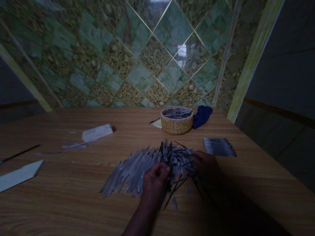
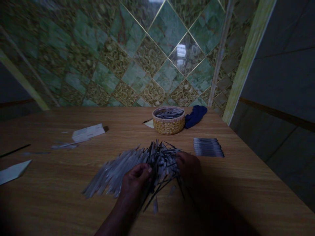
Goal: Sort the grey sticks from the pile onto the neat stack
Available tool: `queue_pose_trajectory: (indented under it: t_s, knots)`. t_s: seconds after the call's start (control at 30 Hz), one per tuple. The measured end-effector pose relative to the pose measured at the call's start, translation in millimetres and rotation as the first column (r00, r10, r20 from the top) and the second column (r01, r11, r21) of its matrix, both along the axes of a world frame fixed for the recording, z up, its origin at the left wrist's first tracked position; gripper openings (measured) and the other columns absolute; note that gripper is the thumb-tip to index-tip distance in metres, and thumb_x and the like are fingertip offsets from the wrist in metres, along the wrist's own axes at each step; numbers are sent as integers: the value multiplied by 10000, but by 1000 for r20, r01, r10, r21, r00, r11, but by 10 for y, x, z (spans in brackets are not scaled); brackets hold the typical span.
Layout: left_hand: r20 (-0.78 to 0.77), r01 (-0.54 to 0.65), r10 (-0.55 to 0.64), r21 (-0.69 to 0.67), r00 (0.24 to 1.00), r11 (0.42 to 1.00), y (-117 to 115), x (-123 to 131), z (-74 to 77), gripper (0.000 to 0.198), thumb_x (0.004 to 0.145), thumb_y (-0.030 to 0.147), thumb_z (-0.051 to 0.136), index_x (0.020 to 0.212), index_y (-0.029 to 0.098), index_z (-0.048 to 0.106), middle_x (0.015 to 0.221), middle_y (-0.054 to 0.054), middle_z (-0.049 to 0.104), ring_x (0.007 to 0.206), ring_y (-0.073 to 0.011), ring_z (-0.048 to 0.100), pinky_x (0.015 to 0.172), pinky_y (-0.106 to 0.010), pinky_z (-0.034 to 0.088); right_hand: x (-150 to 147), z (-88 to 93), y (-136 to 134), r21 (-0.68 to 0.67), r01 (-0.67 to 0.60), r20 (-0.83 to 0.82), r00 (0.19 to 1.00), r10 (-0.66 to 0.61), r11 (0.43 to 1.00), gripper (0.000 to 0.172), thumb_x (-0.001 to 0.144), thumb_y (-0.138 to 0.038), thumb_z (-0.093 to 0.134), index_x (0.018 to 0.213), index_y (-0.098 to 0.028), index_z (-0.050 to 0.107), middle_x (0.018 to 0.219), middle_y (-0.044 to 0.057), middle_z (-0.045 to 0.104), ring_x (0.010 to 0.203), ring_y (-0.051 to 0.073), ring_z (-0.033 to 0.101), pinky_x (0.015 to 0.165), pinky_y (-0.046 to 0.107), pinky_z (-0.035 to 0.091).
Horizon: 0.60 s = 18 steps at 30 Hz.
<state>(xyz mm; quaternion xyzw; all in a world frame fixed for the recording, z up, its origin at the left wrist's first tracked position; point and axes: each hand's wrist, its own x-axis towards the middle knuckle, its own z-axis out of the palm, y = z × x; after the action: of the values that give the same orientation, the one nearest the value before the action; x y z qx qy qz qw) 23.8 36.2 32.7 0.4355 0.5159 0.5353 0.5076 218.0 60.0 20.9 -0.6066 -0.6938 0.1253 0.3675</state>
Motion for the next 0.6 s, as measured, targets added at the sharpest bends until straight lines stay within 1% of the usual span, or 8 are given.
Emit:
queue_pose_trajectory:
  t_s: [0.1, 0.17, 0.23, 0.3, 0.4, 0.47, 0.6]
  knots:
    - [13, -8, 8, 3, 1000, 1000, 20, -2, -44, 178, 620, 294, 683, 669, 164, 571, 510, 69, 484, 445, -68, 425, 432, -163, 309, 84, -4, 17, -58, 21, 40, 999, -18, 998, 239, 811, -250, 416, 869, -188, 640, 830, 42, 687, 769, 167, 618, 702, 248, 427]
    - [6, 2, -2, 12, 1000, 1000, 53, -18, -102, 207, 597, 314, 695, 679, 163, 580, 532, 64, 490, 460, -78, 442, 446, -173, 332, 105, -14, 16, -105, 11, 110, 994, 1, 994, 231, 816, -239, 411, 834, -198, 638, 797, 28, 684, 741, 155, 616, 676, 231, 408]
    - [-33, 41, -40, 13, 999, 999, 91, -41, -164, 225, 589, 336, 694, 661, 159, 575, 516, 62, 474, 456, -81, 427, 438, -176, 323, 101, -23, 8, -144, -5, 194, 980, 33, 990, 217, 817, -233, 417, 803, -209, 632, 773, 13, 679, 726, 146, 613, 653, 222, 387]
    - [-74, 53, -51, 21, 996, 998, 118, -65, -209, 230, 592, 348, 688, 654, 158, 573, 510, 61, 458, 455, -82, 412, 433, -177, 315, 81, -28, 1, -170, -11, 281, 958, 59, 985, 201, 819, -243, 430, 792, -216, 627, 768, 6, 674, 728, 148, 612, 634, 224, 367]
    - [-125, 77, -71, 45, 990, 996, 128, -87, -235, 223, 616, 351, 675, 678, 156, 587, 537, 53, 471, 486, -88, 424, 449, -179, 323, 51, -29, -4, -199, 14, 377, 924, 63, 980, 198, 828, -270, 435, 811, -226, 627, 797, 10, 677, 753, 163, 611, 625, 237, 349]
    - [-143, 83, -74, 58, 987, 995, 125, -86, -236, 217, 618, 350, 670, 669, 156, 588, 536, 52, 476, 489, -89, 426, 452, -179, 324, 42, -28, -3, -219, 36, 403, 913, 57, 975, 202, 834, -270, 430, 836, -227, 627, 818, 19, 678, 765, 167, 611, 630, 240, 348]
    - [-160, 50, -40, 61, 986, 997, 130, -68, -249, 217, 592, 352, 668, 627, 158, 580, 495, 58, 458, 454, -88, 402, 436, -182, 313, 51, -40, 9, -239, 45, 433, 899, 65, 970, 228, 853, -274, 401, 858, -223, 623, 834, 31, 680, 774, 167, 613, 635, 242, 347]
